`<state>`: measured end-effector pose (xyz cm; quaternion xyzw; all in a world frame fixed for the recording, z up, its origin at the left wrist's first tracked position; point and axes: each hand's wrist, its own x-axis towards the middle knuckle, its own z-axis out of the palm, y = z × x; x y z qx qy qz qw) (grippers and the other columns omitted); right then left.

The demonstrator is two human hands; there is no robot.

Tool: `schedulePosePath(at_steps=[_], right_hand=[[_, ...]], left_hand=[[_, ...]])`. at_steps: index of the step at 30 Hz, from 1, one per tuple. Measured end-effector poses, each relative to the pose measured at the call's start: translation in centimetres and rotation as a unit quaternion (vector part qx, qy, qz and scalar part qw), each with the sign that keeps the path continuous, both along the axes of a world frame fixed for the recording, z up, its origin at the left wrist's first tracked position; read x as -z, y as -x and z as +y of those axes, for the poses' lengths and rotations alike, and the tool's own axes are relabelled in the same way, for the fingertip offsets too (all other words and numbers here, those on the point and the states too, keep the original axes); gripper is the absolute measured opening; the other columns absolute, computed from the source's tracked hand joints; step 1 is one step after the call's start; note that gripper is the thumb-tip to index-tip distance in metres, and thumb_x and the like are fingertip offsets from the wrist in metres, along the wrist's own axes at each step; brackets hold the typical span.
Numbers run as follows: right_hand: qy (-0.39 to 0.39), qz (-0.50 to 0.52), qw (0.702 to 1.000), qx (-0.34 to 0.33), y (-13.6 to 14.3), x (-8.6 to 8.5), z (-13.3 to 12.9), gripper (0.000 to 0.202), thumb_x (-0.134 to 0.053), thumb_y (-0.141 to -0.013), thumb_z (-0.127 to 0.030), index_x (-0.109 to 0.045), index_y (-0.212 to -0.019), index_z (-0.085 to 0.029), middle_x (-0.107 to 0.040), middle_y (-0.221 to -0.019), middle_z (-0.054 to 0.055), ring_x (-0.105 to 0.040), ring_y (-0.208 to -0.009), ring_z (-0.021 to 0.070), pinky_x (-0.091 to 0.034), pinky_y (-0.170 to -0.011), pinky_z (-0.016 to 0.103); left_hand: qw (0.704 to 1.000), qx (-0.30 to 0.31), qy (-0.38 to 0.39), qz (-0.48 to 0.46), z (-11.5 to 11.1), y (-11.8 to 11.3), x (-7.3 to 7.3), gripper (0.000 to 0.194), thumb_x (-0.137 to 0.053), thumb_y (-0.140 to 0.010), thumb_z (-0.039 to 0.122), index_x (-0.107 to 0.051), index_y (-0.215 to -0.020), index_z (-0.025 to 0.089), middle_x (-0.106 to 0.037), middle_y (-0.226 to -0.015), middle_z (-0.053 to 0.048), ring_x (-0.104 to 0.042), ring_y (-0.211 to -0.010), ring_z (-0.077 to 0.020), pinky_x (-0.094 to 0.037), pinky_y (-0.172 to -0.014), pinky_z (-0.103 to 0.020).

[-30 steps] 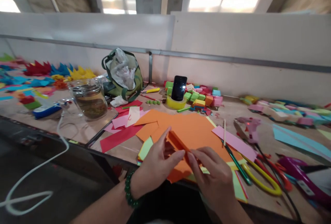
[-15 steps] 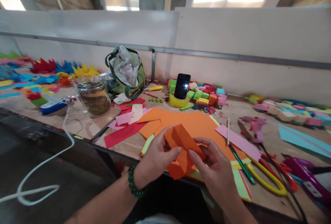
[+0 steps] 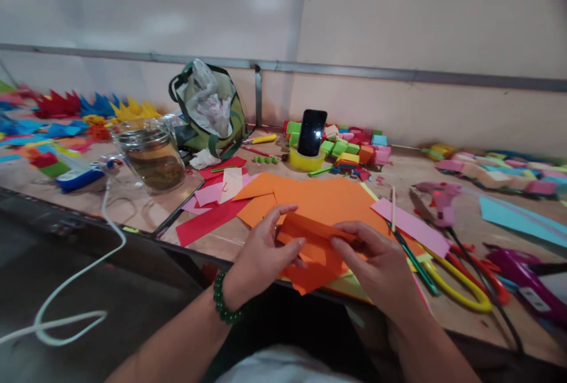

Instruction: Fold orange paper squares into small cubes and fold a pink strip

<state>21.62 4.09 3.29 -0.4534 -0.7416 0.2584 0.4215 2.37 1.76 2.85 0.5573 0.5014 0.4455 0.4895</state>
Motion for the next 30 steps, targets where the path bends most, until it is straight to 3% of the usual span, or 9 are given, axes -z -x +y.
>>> schedulePosePath(at_steps=[2, 4, 6, 11, 17, 20, 23, 27, 30], right_hand=[[-0.042, -0.077, 0.995, -0.036, -0.6, 0.2, 0.7, 0.017, -0.055, -0.08, -0.014, -0.066, -0.09, -0.02, -0.07, -0.084, 0.002, -0.066, -0.073, 0.0136, -0.053, -0.068, 0.024], [-0.065, -0.149, 0.984, -0.068, -1.0, 0.6, 1.2, 0.025, -0.05, -0.077, -0.006, -0.067, -0.089, -0.02, -0.071, -0.088, 0.002, -0.066, -0.078, 0.0146, -0.052, -0.073, 0.026], [-0.077, -0.202, 0.973, -0.08, -1.3, 1.1, 1.6, 0.03, -0.047, -0.074, -0.001, -0.068, -0.087, -0.019, -0.07, -0.09, 0.003, -0.065, -0.082, 0.0159, -0.052, -0.075, 0.029], [-0.083, -0.247, 0.957, -0.124, -1.3, 1.8, 1.4, 0.035, -0.046, -0.075, 0.0, -0.07, -0.091, -0.019, -0.069, -0.097, 0.006, -0.06, -0.093, 0.0184, -0.051, -0.08, 0.032], [-0.021, -0.254, 0.952, -0.168, -1.6, 0.5, 0.2, 0.032, -0.051, -0.082, -0.011, -0.067, -0.107, -0.021, -0.064, -0.112, 0.007, -0.055, -0.106, 0.0196, -0.048, -0.088, 0.033], [-0.004, -0.247, 0.96, -0.132, -1.4, 1.0, 0.5, 0.024, -0.046, -0.091, -0.02, -0.069, -0.1, -0.023, -0.065, -0.109, 0.006, -0.057, -0.102, 0.0177, -0.047, -0.087, 0.032], [0.006, -0.269, 0.961, -0.062, -0.3, 1.7, 1.2, 0.018, -0.051, -0.09, -0.024, -0.069, -0.086, -0.022, -0.065, -0.096, 0.004, -0.058, -0.092, 0.0172, -0.047, -0.08, 0.03], [0.051, -0.336, 0.939, 0.058, 1.6, 1.7, 1.7, 0.014, -0.061, -0.083, -0.034, -0.063, -0.08, -0.021, -0.061, -0.083, 0.003, -0.058, -0.078, 0.0179, -0.043, -0.064, 0.029], [0.08, -0.367, 0.922, 0.092, 1.9, 1.2, 1.9, 0.013, -0.057, -0.084, -0.033, -0.06, -0.078, -0.022, -0.059, -0.08, 0.0, -0.056, -0.067, 0.0152, -0.037, -0.057, 0.028]], left_hand=[[0.985, -0.029, -0.069, 0.156, -0.1, 0.3, 0.7, 0.056, -0.061, -0.08, 0.031, -0.043, -0.133, 0.023, -0.064, -0.104, -0.008, -0.066, -0.077, -0.0192, -0.055, -0.073, -0.036], [0.945, -0.041, -0.137, 0.294, -0.1, 0.7, 1.4, 0.056, -0.064, -0.078, 0.025, -0.046, -0.131, 0.023, -0.061, -0.114, -0.009, -0.061, -0.097, -0.0245, -0.05, -0.088, -0.043], [0.909, -0.034, -0.179, 0.375, 0.1, 1.1, 2.0, 0.058, -0.065, -0.077, 0.021, -0.047, -0.132, 0.021, -0.056, -0.123, -0.012, -0.053, -0.112, -0.0278, -0.044, -0.097, -0.047], [0.859, 0.061, -0.236, 0.451, 0.6, 1.7, 2.1, 0.031, -0.051, -0.087, 0.016, -0.061, -0.115, 0.021, -0.058, -0.118, -0.009, -0.052, -0.109, -0.0241, -0.044, -0.096, -0.044], [0.808, 0.139, -0.267, 0.507, 0.4, 1.9, 1.1, 0.027, -0.042, -0.092, 0.017, -0.062, -0.11, 0.015, -0.061, -0.112, -0.01, -0.051, -0.101, -0.0246, -0.044, -0.09, -0.045], [0.805, 0.166, -0.266, 0.504, 0.3, 1.9, 0.9, 0.03, -0.042, -0.094, 0.027, -0.059, -0.115, 0.015, -0.061, -0.106, -0.009, -0.05, -0.098, -0.0243, -0.044, -0.088, -0.044], [0.8, 0.184, -0.257, 0.509, 0.2, 1.8, 0.5, 0.034, -0.041, -0.094, 0.034, -0.057, -0.119, 0.019, -0.061, -0.103, -0.008, -0.05, -0.095, -0.0247, -0.044, -0.085, -0.045], [0.792, 0.191, -0.251, 0.523, -0.1, 1.6, 0.4, 0.04, -0.039, -0.094, 0.043, -0.058, -0.12, 0.02, -0.061, -0.101, -0.009, -0.05, -0.094, -0.0259, -0.044, -0.082, -0.045], [0.79, 0.18, -0.256, 0.527, -0.5, 1.6, 0.7, 0.049, -0.037, -0.092, 0.053, -0.058, -0.121, 0.019, -0.062, -0.105, -0.01, -0.051, -0.096, -0.0271, -0.042, -0.083, -0.045]])
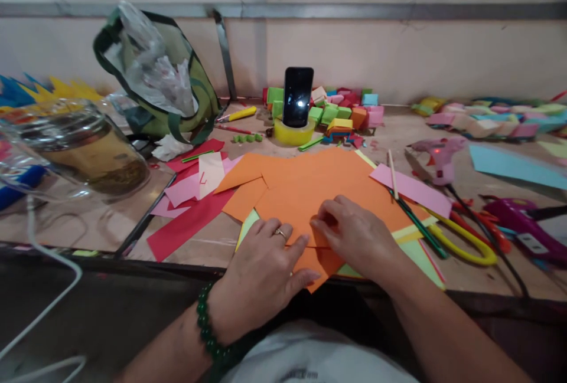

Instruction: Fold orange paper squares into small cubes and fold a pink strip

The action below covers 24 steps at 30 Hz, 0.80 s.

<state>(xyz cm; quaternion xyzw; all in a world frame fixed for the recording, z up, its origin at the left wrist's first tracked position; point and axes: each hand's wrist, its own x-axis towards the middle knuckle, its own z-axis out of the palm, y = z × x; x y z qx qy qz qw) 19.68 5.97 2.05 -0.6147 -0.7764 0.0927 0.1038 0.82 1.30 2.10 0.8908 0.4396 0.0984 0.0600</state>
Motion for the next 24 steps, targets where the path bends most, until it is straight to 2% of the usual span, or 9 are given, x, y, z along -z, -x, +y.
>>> schedulePosePath(at_steps=[5, 9, 13, 18, 21, 24], right_hand=[[0.03, 0.035, 0.999, -0.007, -2.1, 0.5, 0.2, 0.014, -0.054, -0.086, -0.033, -0.057, -0.078, -0.022, -0.059, -0.078, -0.001, -0.054, -0.065, 0.0134, -0.036, -0.058, 0.026], [0.03, 0.05, 0.998, 0.002, -3.5, 0.8, 0.2, 0.017, -0.054, -0.085, -0.034, -0.058, -0.076, -0.021, -0.061, -0.076, 0.001, -0.055, -0.066, 0.0141, -0.038, -0.059, 0.026], [0.001, 0.034, 0.999, 0.012, -1.8, 0.1, 0.0, 0.013, -0.058, -0.082, -0.033, -0.06, -0.077, -0.021, -0.063, -0.078, 0.001, -0.057, -0.068, 0.0151, -0.038, -0.06, 0.026], [0.024, 0.049, 0.998, -0.038, 1.8, -0.6, -0.2, 0.015, -0.057, -0.082, -0.035, -0.061, -0.079, -0.021, -0.066, -0.078, 0.001, -0.057, -0.064, 0.0135, -0.036, -0.056, 0.025], [0.056, 0.058, 0.996, -0.041, 1.4, -0.6, 0.1, 0.014, -0.054, -0.083, -0.032, -0.06, -0.077, -0.021, -0.065, -0.071, 0.0, -0.055, -0.059, 0.0122, -0.034, -0.053, 0.024], [0.069, 0.061, 0.995, -0.031, -0.7, -0.6, 0.4, 0.018, -0.052, -0.084, -0.034, -0.059, -0.074, -0.021, -0.061, -0.063, -0.002, -0.051, -0.056, 0.012, -0.032, -0.051, 0.024]], left_hand=[[0.999, -0.016, 0.004, -0.048, -0.5, 0.6, 0.9, 0.065, -0.036, -0.085, 0.067, -0.055, -0.125, 0.019, -0.06, -0.119, -0.011, -0.049, -0.106, -0.0295, -0.038, -0.09, -0.049], [0.994, -0.026, 0.028, -0.099, -0.2, 1.0, 1.2, 0.068, -0.04, -0.08, 0.072, -0.058, -0.116, 0.017, -0.061, -0.118, -0.01, -0.049, -0.104, -0.0284, -0.038, -0.092, -0.048], [0.994, -0.029, 0.014, -0.1, -0.1, 0.8, 1.4, 0.064, -0.041, -0.08, 0.072, -0.061, -0.108, 0.018, -0.061, -0.116, -0.011, -0.049, -0.105, -0.0293, -0.038, -0.091, -0.048], [0.996, -0.045, -0.012, -0.072, -0.6, 0.8, 1.7, 0.074, -0.039, -0.078, 0.074, -0.058, -0.12, 0.017, -0.061, -0.115, -0.013, -0.048, -0.107, -0.0318, -0.039, -0.09, -0.05], [0.996, -0.055, -0.015, -0.068, -0.7, 1.0, 1.8, 0.072, -0.041, -0.077, 0.074, -0.058, -0.121, 0.019, -0.061, -0.115, -0.012, -0.048, -0.105, -0.0319, -0.04, -0.089, -0.05], [0.996, -0.052, -0.013, -0.072, -0.6, 1.2, 1.8, 0.069, -0.044, -0.077, 0.072, -0.059, -0.12, 0.02, -0.06, -0.115, -0.012, -0.048, -0.105, -0.0311, -0.041, -0.089, -0.048]])
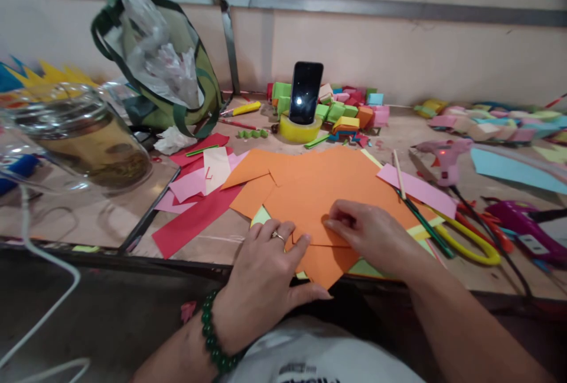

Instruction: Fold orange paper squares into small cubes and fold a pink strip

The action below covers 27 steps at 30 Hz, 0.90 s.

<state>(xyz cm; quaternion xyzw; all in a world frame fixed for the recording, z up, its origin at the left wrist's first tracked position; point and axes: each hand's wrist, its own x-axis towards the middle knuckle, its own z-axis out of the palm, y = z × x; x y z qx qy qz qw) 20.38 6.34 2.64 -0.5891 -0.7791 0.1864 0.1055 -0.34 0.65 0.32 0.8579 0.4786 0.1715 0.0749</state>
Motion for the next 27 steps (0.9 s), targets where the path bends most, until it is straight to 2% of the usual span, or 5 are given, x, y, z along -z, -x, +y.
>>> schedulePosePath(at_steps=[3, 6, 12, 21, 27], right_hand=[[0.005, -0.009, 1.0, 0.016, -1.5, -0.1, 0.0, 0.02, -0.053, -0.084, -0.036, -0.058, -0.072, -0.021, -0.06, -0.062, -0.002, -0.051, -0.055, 0.0123, -0.032, -0.051, 0.024], [-0.004, 0.008, 1.0, 0.028, -1.0, -0.2, -0.6, 0.016, -0.058, -0.081, -0.037, -0.06, -0.076, -0.021, -0.062, -0.066, -0.001, -0.054, -0.059, 0.0126, -0.035, -0.053, 0.023], [0.061, 0.076, 0.994, -0.053, 0.9, -0.2, -1.7, 0.015, -0.06, -0.081, -0.035, -0.062, -0.076, -0.02, -0.063, -0.068, -0.001, -0.055, -0.06, 0.0116, -0.038, -0.055, 0.023], [0.12, 0.043, 0.991, -0.027, -4.0, -0.3, -1.3, 0.023, -0.061, -0.08, -0.04, -0.064, -0.07, -0.02, -0.061, -0.06, -0.002, -0.053, -0.056, 0.0117, -0.038, -0.051, 0.023], [0.034, 0.034, 0.999, -0.014, -3.9, -1.5, -1.7, 0.026, -0.059, -0.082, -0.044, -0.063, -0.072, -0.02, -0.059, -0.058, -0.001, -0.05, -0.051, 0.0108, -0.035, -0.047, 0.022]], left_hand=[[1.0, 0.017, -0.004, -0.004, 0.1, 0.1, -0.1, 0.069, -0.044, -0.078, 0.071, -0.059, -0.12, 0.018, -0.06, -0.115, -0.013, -0.049, -0.104, -0.0301, -0.04, -0.09, -0.048], [1.0, 0.024, 0.007, -0.012, 0.2, 0.1, -0.5, 0.073, -0.045, -0.075, 0.075, -0.059, -0.117, 0.017, -0.061, -0.11, -0.013, -0.05, -0.102, -0.0303, -0.04, -0.09, -0.05], [1.0, 0.027, 0.009, -0.008, 0.0, 0.3, -0.8, 0.07, -0.045, -0.075, 0.074, -0.061, -0.113, 0.017, -0.062, -0.112, -0.013, -0.051, -0.102, -0.0307, -0.038, -0.091, -0.051], [0.999, 0.034, -0.006, 0.006, -0.2, 0.7, -0.6, 0.07, -0.046, -0.078, 0.071, -0.059, -0.12, 0.017, -0.062, -0.118, -0.012, -0.051, -0.102, -0.0295, -0.037, -0.094, -0.05], [0.999, 0.04, 0.026, 0.012, -0.4, 0.1, -1.0, 0.076, -0.052, -0.075, 0.071, -0.057, -0.122, 0.012, -0.062, -0.111, -0.013, -0.049, -0.103, -0.0312, -0.039, -0.092, -0.049]])
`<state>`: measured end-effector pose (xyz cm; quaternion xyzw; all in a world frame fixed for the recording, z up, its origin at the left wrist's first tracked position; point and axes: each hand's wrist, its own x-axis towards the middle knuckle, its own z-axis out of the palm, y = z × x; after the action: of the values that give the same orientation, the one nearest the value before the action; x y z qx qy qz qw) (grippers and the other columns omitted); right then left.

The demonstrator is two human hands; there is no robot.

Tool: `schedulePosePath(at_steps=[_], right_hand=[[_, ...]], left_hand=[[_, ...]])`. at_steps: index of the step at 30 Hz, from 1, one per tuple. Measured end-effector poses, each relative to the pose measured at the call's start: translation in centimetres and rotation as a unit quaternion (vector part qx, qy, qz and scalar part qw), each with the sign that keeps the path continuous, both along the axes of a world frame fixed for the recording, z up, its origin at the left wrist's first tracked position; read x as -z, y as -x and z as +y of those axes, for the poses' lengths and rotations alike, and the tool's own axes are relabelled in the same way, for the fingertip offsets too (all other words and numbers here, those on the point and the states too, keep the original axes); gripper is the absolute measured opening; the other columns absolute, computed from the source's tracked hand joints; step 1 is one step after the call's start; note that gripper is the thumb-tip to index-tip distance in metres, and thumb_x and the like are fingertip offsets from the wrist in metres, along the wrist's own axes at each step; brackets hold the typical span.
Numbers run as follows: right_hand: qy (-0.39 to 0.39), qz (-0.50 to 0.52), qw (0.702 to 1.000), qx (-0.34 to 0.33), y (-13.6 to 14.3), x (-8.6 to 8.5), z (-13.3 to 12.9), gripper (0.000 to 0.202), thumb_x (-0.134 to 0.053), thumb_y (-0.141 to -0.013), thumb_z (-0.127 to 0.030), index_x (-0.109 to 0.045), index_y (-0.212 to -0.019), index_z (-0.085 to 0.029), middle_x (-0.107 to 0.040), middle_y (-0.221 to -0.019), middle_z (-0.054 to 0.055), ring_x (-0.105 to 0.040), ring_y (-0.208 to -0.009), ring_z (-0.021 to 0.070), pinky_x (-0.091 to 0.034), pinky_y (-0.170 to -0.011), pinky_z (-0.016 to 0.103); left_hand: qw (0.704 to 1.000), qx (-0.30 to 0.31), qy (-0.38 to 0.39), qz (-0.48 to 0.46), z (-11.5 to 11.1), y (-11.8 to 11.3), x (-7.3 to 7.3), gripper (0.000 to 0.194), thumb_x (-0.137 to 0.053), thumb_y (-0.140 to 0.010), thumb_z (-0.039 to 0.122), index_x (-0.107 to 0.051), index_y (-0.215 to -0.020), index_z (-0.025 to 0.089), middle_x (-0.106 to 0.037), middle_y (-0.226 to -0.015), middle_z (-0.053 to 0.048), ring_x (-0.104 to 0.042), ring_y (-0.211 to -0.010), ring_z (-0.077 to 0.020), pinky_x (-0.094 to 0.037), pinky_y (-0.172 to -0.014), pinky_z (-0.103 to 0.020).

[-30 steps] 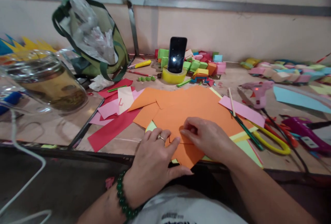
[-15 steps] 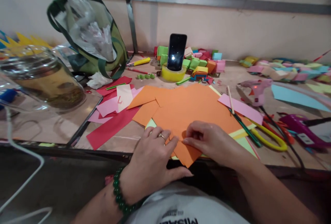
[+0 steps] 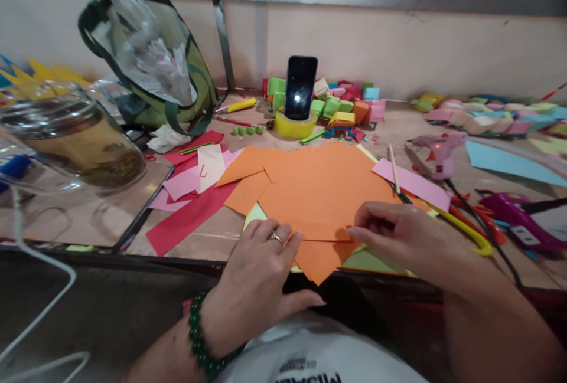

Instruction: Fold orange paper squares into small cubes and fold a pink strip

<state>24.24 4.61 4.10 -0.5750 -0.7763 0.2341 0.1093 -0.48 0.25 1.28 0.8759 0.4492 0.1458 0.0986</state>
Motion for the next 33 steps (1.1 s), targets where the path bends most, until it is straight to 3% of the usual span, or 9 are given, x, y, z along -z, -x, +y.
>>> schedulePosePath(at_steps=[4, 8, 13, 19, 24, 29, 33], right_hand=[[-0.054, -0.022, 0.998, -0.031, 1.3, -0.4, -0.1, 0.015, -0.057, -0.083, -0.036, -0.062, -0.077, -0.023, -0.06, -0.062, -0.002, -0.051, -0.052, 0.0108, -0.034, -0.048, 0.022], [-0.101, -0.014, 0.995, -0.015, 3.3, -0.3, 0.0, 0.013, -0.056, -0.083, -0.031, -0.064, -0.077, -0.023, -0.064, -0.067, 0.0, -0.055, -0.056, 0.012, -0.037, -0.053, 0.023], [-0.031, 0.017, 0.998, -0.044, 4.6, 0.9, -0.1, 0.01, -0.06, -0.08, -0.029, -0.065, -0.075, -0.023, -0.066, -0.067, -0.002, -0.056, -0.058, 0.0119, -0.036, -0.052, 0.023], [0.059, 0.032, 0.998, 0.004, 0.9, 1.8, 0.1, 0.014, -0.06, -0.081, -0.034, -0.066, -0.076, -0.023, -0.067, -0.071, -0.002, -0.059, -0.064, 0.0129, -0.041, -0.057, 0.023], [0.089, 0.015, 0.996, 0.014, -2.0, 1.3, 0.1, 0.024, -0.059, -0.081, -0.043, -0.066, -0.074, -0.021, -0.064, -0.065, -0.001, -0.055, -0.059, 0.0135, -0.039, -0.053, 0.024], [-0.017, 0.018, 0.999, 0.045, -1.3, 0.3, -0.4, 0.026, -0.058, -0.084, -0.043, -0.061, -0.071, -0.02, -0.058, -0.06, -0.002, -0.049, -0.053, 0.0114, -0.037, -0.049, 0.023], [-0.062, 0.034, 0.997, -0.023, 0.9, 0.6, -0.6, 0.02, -0.07, -0.076, -0.036, -0.062, -0.089, -0.022, -0.062, -0.085, 0.0, -0.057, -0.072, 0.0131, -0.046, -0.066, 0.025]], left_hand=[[1.0, -0.007, 0.015, 0.01, -0.1, -0.2, -0.3, 0.071, -0.054, -0.077, 0.066, -0.057, -0.121, 0.011, -0.063, -0.107, -0.012, -0.05, -0.099, -0.0299, -0.041, -0.089, -0.049], [1.0, -0.011, 0.016, 0.004, 0.1, -0.5, -0.5, 0.066, -0.057, -0.076, 0.065, -0.058, -0.119, 0.014, -0.063, -0.103, -0.011, -0.05, -0.097, -0.0295, -0.042, -0.087, -0.048], [1.0, -0.015, 0.024, -0.001, 0.1, -0.6, -0.6, 0.058, -0.059, -0.076, 0.062, -0.06, -0.113, 0.018, -0.062, -0.099, -0.009, -0.05, -0.094, -0.0285, -0.042, -0.085, -0.049], [1.0, -0.007, 0.025, -0.01, 0.1, -0.1, -0.5, 0.058, -0.057, -0.078, 0.061, -0.059, -0.117, 0.018, -0.063, -0.103, -0.009, -0.05, -0.095, -0.0278, -0.04, -0.089, -0.049], [0.999, -0.007, 0.024, -0.023, 0.3, -0.2, -0.5, 0.058, -0.059, -0.077, 0.06, -0.06, -0.116, 0.017, -0.063, -0.103, -0.01, -0.049, -0.095, -0.0274, -0.04, -0.088, -0.048], [0.999, -0.009, 0.04, -0.033, 0.2, -0.3, -0.7, 0.05, -0.06, -0.079, 0.055, -0.061, -0.114, 0.019, -0.062, -0.101, -0.008, -0.048, -0.095, -0.0271, -0.04, -0.085, -0.046], [0.998, -0.022, 0.05, -0.028, 0.0, -0.5, -0.8, 0.05, -0.058, -0.08, 0.057, -0.06, -0.114, 0.021, -0.061, -0.1, -0.007, -0.047, -0.096, -0.0274, -0.039, -0.086, -0.047]])
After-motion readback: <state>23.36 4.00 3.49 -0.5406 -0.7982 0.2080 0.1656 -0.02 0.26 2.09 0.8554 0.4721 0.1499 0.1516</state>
